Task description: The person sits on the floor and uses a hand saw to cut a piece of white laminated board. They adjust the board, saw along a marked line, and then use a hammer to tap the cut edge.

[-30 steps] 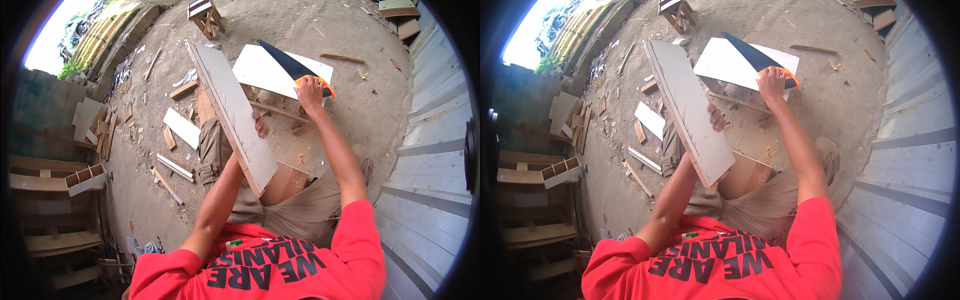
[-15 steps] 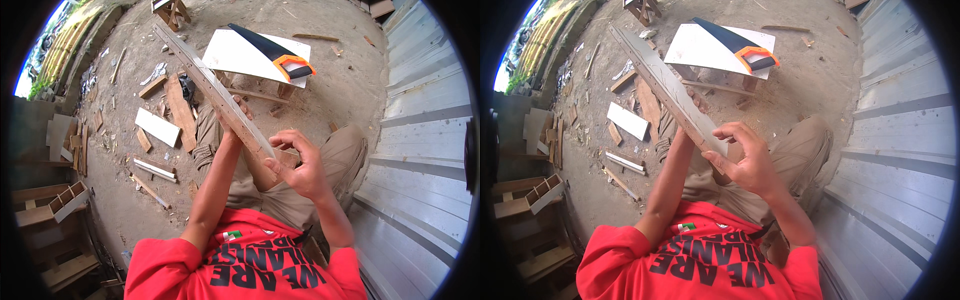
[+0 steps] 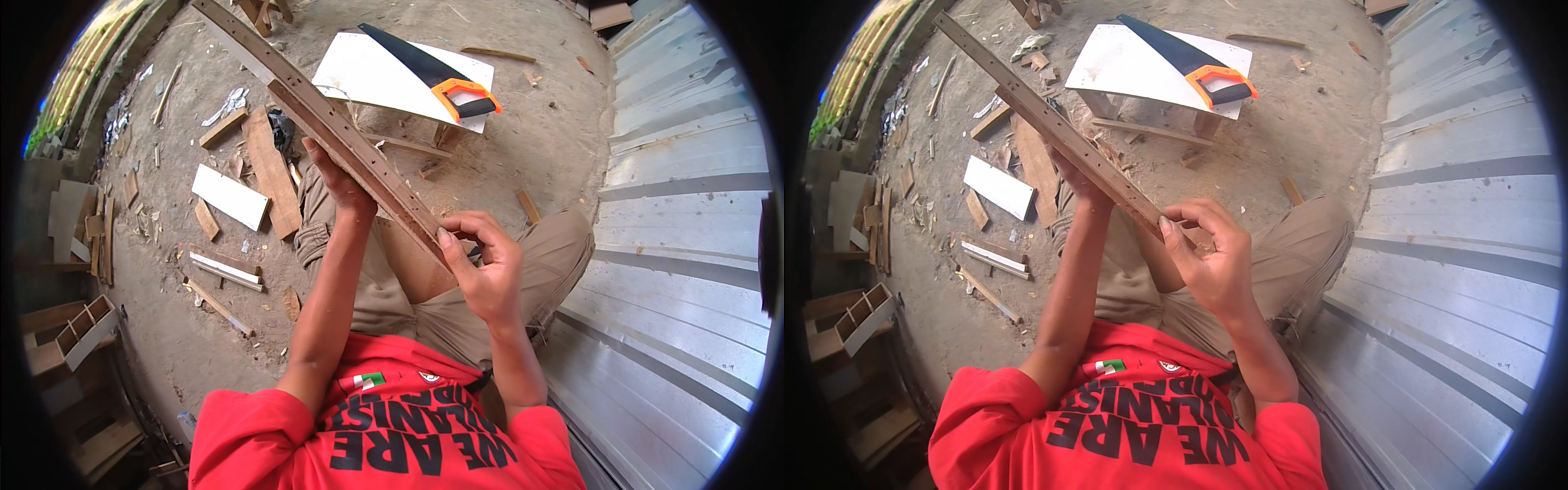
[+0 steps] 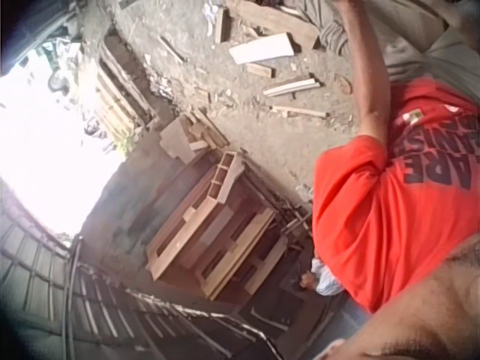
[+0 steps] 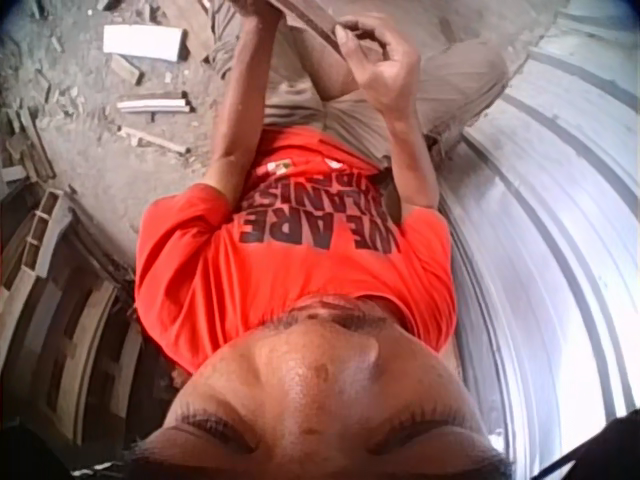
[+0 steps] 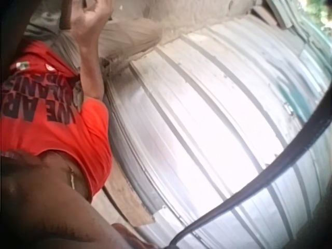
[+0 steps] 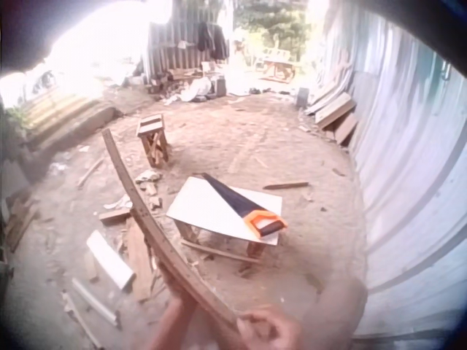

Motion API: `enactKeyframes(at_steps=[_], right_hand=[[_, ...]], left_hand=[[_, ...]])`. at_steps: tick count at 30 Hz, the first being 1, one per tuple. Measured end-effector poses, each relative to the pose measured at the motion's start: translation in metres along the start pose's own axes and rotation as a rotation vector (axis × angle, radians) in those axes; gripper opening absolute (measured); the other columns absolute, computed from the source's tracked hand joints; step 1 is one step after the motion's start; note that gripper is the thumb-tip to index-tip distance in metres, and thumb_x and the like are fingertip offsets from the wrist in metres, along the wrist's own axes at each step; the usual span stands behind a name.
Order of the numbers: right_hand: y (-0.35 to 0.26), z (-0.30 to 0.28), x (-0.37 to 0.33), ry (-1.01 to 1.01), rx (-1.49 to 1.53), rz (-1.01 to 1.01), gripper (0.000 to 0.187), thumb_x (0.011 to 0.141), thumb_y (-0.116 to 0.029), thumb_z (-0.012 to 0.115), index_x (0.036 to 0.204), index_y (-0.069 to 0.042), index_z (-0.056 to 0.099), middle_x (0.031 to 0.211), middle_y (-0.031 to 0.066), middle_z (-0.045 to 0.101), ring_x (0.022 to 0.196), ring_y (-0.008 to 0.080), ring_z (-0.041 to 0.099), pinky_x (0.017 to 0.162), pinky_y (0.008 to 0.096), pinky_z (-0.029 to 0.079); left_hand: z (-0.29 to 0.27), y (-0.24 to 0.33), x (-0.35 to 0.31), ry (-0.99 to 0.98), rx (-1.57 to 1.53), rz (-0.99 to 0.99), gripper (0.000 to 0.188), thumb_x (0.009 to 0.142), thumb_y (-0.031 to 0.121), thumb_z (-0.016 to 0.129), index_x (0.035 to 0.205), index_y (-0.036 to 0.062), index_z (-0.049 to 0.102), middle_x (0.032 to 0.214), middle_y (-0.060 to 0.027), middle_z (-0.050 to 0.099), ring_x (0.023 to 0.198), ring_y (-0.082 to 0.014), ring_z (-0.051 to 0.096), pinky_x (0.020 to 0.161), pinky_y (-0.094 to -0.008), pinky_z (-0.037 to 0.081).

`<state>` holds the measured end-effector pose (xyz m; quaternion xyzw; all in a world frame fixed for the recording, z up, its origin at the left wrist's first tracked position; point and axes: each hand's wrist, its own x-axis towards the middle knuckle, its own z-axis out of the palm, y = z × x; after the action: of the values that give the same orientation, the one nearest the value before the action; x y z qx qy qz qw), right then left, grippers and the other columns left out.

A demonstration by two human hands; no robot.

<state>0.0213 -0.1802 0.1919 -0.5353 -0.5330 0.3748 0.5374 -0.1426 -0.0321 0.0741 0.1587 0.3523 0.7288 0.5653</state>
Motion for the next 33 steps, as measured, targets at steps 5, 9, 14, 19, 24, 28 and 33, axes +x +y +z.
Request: enactKeyframes(at_steps=[5, 9, 14, 19, 24, 28, 33], right_hand=[[0.001, -0.002, 0.0, 0.014, 0.014, 0.103, 0.016, 0.087, -0.008, 0.07, 0.098, 0.005, 0.07, 0.095, 0.0102, 0.069, 0.085, 0.0159, 0.066, 0.078, 0.0279, 0.051], [0.005, -0.005, 0.003, -0.024, -0.059, 0.171, 0.018, 0.087, -0.008, 0.069, 0.098, 0.006, 0.07, 0.092, 0.0091, 0.069, 0.08, 0.0147, 0.066, 0.075, 0.0266, 0.052], [0.028, -0.005, 0.009, -0.051, -0.024, 0.372, 0.019, 0.087, -0.011, 0.069, 0.098, 0.005, 0.071, 0.085, 0.0081, 0.071, 0.076, 0.0111, 0.066, 0.072, 0.0251, 0.052], [0.074, -0.014, 0.01, -0.055, 0.123, 0.376, 0.018, 0.091, -0.012, 0.068, 0.099, 0.005, 0.071, 0.085, 0.0065, 0.071, 0.076, 0.0094, 0.065, 0.072, 0.0246, 0.052], [0.084, -0.014, 0.01, 0.015, 0.377, 0.39, 0.019, 0.096, -0.012, 0.066, 0.104, 0.005, 0.069, 0.091, 0.006, 0.071, 0.077, 0.0106, 0.064, 0.074, 0.0257, 0.053], [0.093, -0.001, 0.008, 0.067, 0.473, 0.386, 0.019, 0.094, -0.016, 0.071, 0.1, 0.002, 0.069, 0.087, 0.0016, 0.068, 0.076, 0.0061, 0.06, 0.07, 0.0227, 0.049], [0.113, 0.0, 0.006, 0.054, 0.577, 0.468, 0.017, 0.094, -0.015, 0.07, 0.101, 0.0, 0.067, 0.09, 0.0023, 0.069, 0.077, 0.0076, 0.062, 0.07, 0.022, 0.051]], left_hand=[[0.02, 0.02, -0.011, -0.124, 0.079, 0.106, 0.069, 0.097, 0.071, 0.034, 0.128, 0.0111, 0.05, 0.108, -0.0073, 0.059, 0.091, -0.0156, 0.061, 0.075, -0.0315, 0.056], [0.005, 0.019, -0.007, -0.171, 0.226, 0.151, 0.073, 0.098, 0.068, 0.034, 0.134, 0.0072, 0.048, 0.112, -0.0095, 0.061, 0.098, -0.0195, 0.062, 0.084, -0.0334, 0.054], [0.003, 0.027, -0.008, -0.057, 0.569, 0.242, 0.073, 0.096, 0.066, 0.047, 0.108, -0.0045, 0.061, 0.097, -0.0094, 0.065, 0.09, -0.0145, 0.058, 0.08, -0.0281, 0.048], [0.004, 0.029, -0.011, -0.018, 0.76, 0.16, 0.073, 0.093, 0.065, 0.056, 0.098, -0.0074, 0.065, 0.089, -0.0076, 0.064, 0.085, -0.0137, 0.054, 0.079, -0.0279, 0.045], [0.003, 0.021, -0.011, 0.059, 0.731, 0.06, 0.076, 0.091, 0.067, 0.057, 0.101, -0.0073, 0.064, 0.092, -0.0094, 0.064, 0.088, -0.0157, 0.054, 0.081, -0.0313, 0.045], [0.001, 0.018, -0.008, 0.049, 0.737, 0.008, 0.078, 0.089, 0.069, 0.058, 0.102, -0.0074, 0.064, 0.092, -0.0102, 0.063, 0.088, -0.0167, 0.055, 0.081, -0.0312, 0.045], [-0.01, 0.016, -0.003, 0.016, 0.822, -0.115, 0.08, 0.088, 0.071, 0.058, 0.102, -0.0081, 0.064, 0.092, -0.0108, 0.063, 0.087, -0.0167, 0.055, 0.08, -0.0317, 0.046]])
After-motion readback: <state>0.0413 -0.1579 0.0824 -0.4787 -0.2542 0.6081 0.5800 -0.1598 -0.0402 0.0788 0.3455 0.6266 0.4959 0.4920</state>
